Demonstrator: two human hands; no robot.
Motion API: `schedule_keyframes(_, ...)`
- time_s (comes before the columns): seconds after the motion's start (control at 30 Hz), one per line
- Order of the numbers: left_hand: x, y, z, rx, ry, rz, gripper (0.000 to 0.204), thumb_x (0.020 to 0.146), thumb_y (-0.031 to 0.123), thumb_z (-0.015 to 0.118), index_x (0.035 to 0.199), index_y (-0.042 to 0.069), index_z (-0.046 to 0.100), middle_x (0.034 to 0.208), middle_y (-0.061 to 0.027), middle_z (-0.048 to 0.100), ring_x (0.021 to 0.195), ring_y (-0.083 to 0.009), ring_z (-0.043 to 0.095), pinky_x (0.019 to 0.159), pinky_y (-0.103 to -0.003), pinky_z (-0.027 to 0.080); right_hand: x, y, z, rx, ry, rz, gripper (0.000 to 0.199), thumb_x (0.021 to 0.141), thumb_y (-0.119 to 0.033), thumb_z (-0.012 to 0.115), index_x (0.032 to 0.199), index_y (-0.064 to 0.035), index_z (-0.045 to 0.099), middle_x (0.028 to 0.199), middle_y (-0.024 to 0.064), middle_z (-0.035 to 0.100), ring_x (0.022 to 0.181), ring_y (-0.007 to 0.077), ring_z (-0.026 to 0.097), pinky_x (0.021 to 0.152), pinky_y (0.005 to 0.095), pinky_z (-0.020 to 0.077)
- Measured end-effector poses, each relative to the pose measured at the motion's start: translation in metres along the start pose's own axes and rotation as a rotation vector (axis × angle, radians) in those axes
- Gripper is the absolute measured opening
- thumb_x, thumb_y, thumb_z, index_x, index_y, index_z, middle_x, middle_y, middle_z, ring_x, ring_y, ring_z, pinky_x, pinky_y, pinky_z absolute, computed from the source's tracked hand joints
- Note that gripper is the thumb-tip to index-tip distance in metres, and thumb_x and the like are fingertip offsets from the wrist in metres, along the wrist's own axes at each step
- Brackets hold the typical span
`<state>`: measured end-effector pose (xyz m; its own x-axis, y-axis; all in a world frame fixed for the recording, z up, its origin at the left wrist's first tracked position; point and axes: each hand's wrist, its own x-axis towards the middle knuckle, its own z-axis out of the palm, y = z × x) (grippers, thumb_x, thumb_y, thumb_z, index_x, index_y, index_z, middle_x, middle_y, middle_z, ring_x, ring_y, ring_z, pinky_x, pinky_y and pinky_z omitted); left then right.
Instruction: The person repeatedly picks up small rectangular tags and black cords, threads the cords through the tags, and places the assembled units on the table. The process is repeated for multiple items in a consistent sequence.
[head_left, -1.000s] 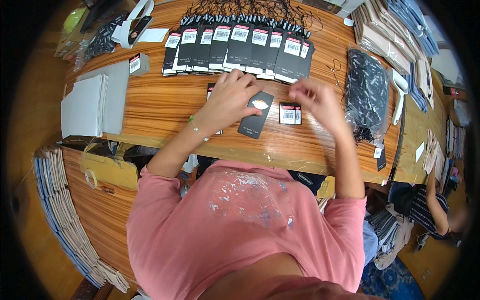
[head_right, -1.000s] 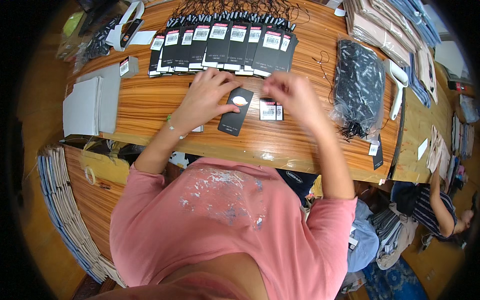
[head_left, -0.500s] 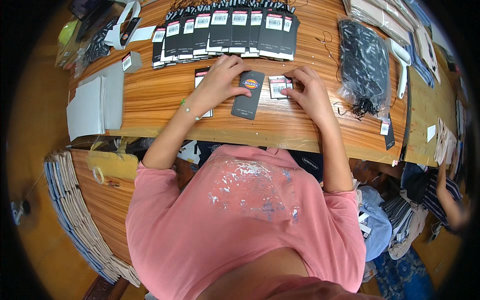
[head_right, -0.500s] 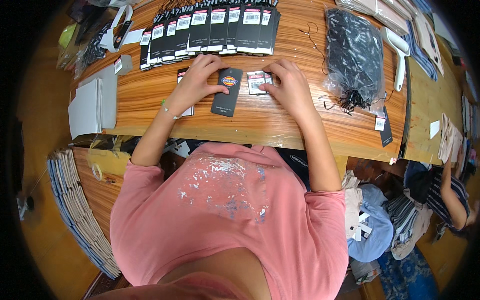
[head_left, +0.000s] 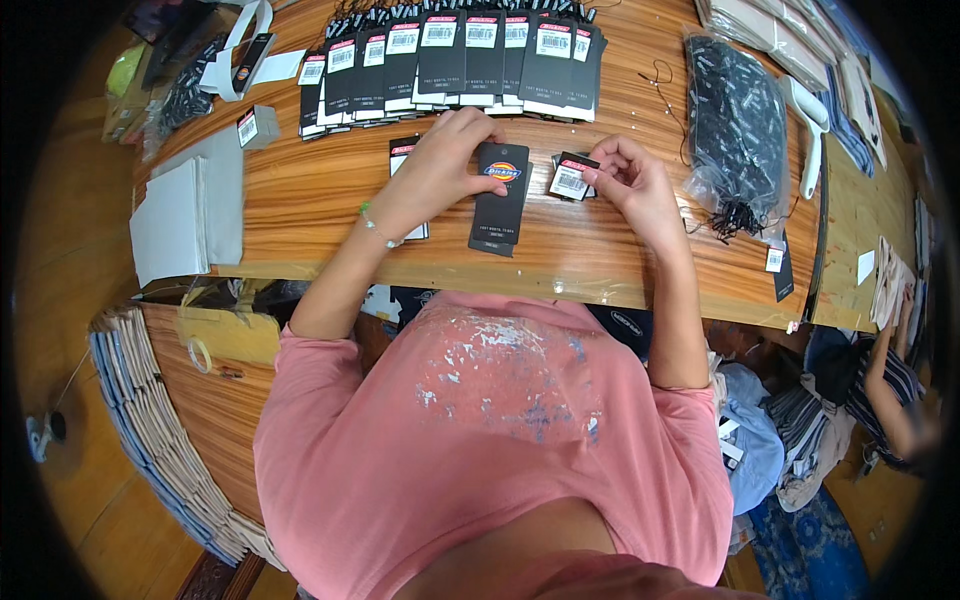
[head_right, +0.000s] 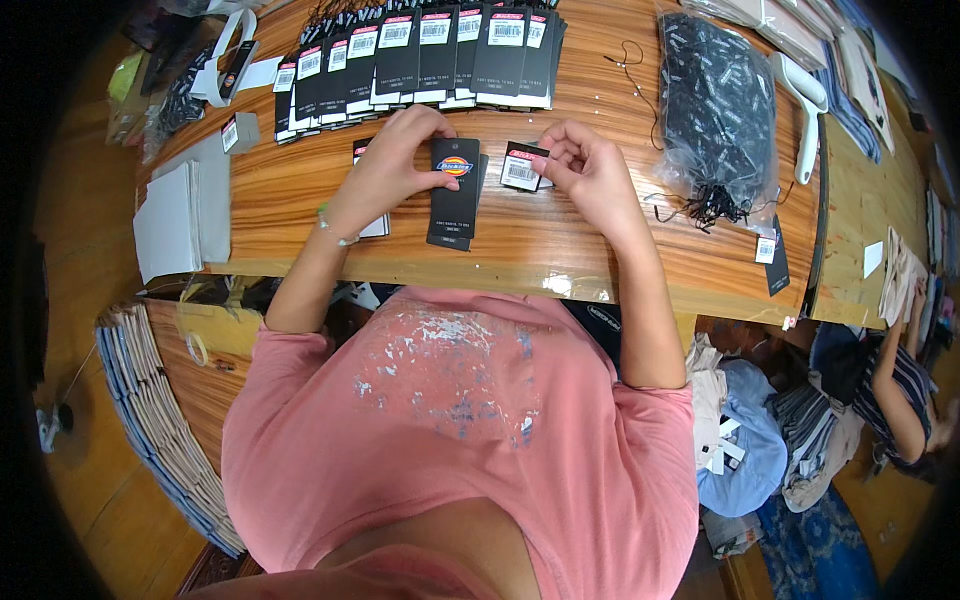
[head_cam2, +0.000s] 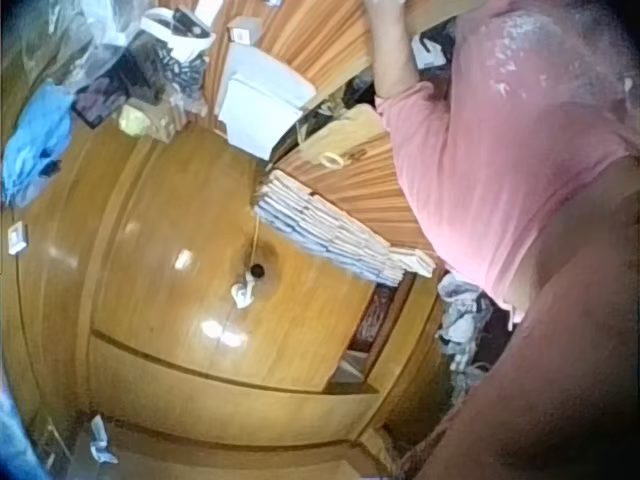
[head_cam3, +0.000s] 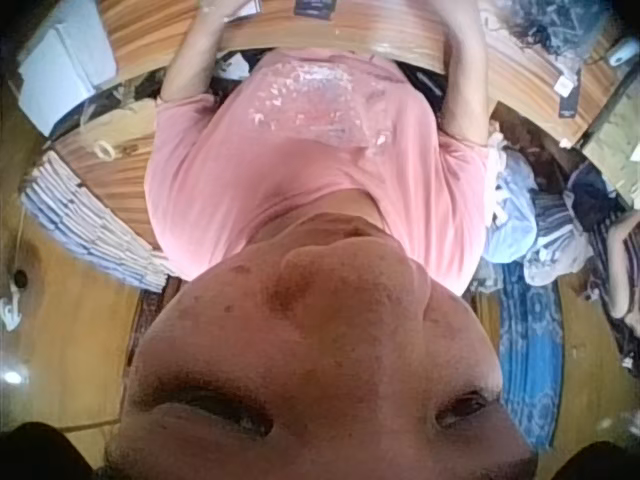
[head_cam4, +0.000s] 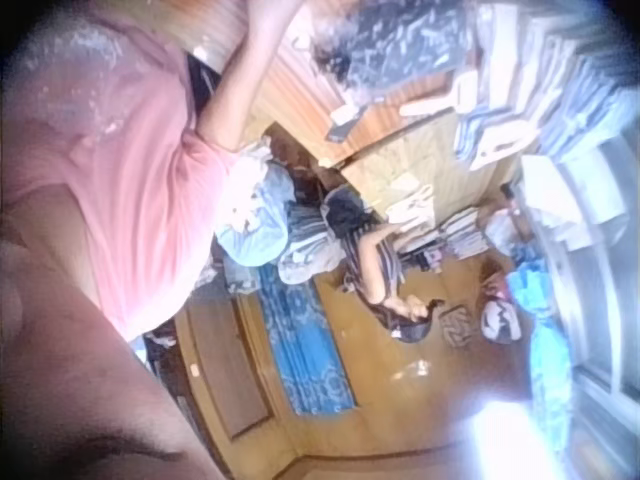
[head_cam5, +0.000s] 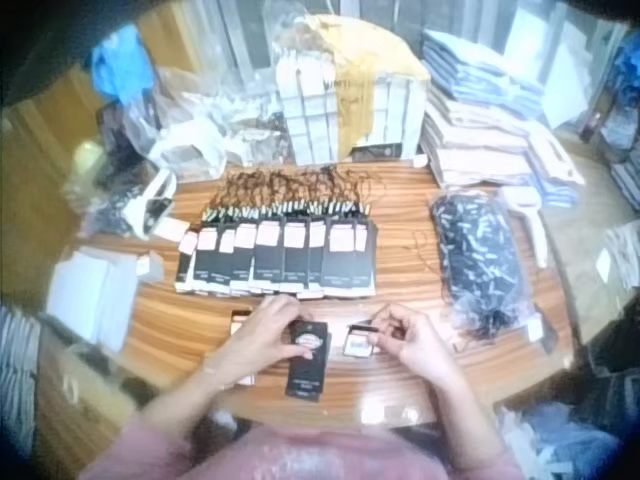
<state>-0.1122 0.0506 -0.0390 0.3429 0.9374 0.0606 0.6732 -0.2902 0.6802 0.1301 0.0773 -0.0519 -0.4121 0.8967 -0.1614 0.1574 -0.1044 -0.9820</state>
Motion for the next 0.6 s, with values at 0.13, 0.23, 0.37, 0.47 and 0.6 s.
schedule_keyframes(0.13, -0.005, 0.000, -0.001, -0.604, -0.074, -0.271, 0.031, 0.074, 0.003, 0.065, 0.102, 0.001, 0.051, 0.093, -0.0043, 0.059, 0.080, -0.0084, 0.056, 0.070, -0.021, 0.046, -0.004, -0.008, 0.006, 0.048, 0.013, -0.013, 0.013, 0.075, 0.000, 0.063, 0.086, -0.0008, 0.055, 0.065, -0.0050, 0.051, 0.059, -0.0002, 0.043, 0.051, 0.0146, 0.0325)
schedule_keyframes(0.23, -0.002, 0.012, 0.001, -0.850, -0.030, -0.296, 0.031, 0.078, -0.002, 0.057, 0.108, 0.001, 0.050, 0.098, -0.0073, 0.059, 0.086, -0.0103, 0.057, 0.073, -0.020, 0.046, -0.015, -0.016, 0.010, 0.090, 0.025, -0.018, 0.014, 0.076, 0.000, 0.063, 0.088, -0.0004, 0.056, 0.065, -0.0043, 0.052, 0.058, 0.0000, 0.043, 0.052, 0.0146, 0.0335)
schedule_keyframes(0.37, -0.003, 0.036, 0.006, -0.956, 0.139, -0.243, 0.035, 0.079, -0.007, 0.053, 0.113, -0.002, 0.048, 0.099, -0.0117, 0.060, 0.087, -0.0126, 0.058, 0.074, -0.021, 0.048, -0.021, -0.018, 0.025, 0.163, 0.064, -0.091, 0.020, 0.076, -0.002, 0.063, 0.094, -0.0009, 0.054, 0.065, -0.0032, 0.052, 0.057, 0.0010, 0.043, 0.051, 0.0152, 0.0348)
schedule_keyframes(0.47, 0.001, 0.053, 0.025, -0.989, 0.129, -0.261, 0.036, 0.078, -0.006, 0.056, 0.113, -0.003, 0.049, 0.097, -0.0147, 0.061, 0.086, -0.0142, 0.059, 0.074, -0.024, 0.049, -0.026, -0.009, 0.028, 0.073, 0.204, -0.196, 0.027, 0.077, -0.002, 0.063, 0.101, -0.0024, 0.051, 0.064, -0.0028, 0.048, 0.057, 0.0027, 0.043, 0.050, 0.0168, 0.0353)
schedule_keyframes(0.6, 0.011, 0.067, 0.043, -1.059, 0.101, -0.273, 0.037, 0.077, -0.006, 0.059, 0.112, -0.003, 0.049, 0.095, -0.0150, 0.061, 0.086, -0.0144, 0.060, 0.074, -0.023, 0.049, -0.048, -0.009, 0.010, -0.025, 0.328, -0.199, 0.024, 0.078, -0.005, 0.062, 0.100, -0.0029, 0.053, 0.066, -0.0005, 0.050, 0.059, 0.0049, 0.046, 0.051, 0.0191, 0.0366)
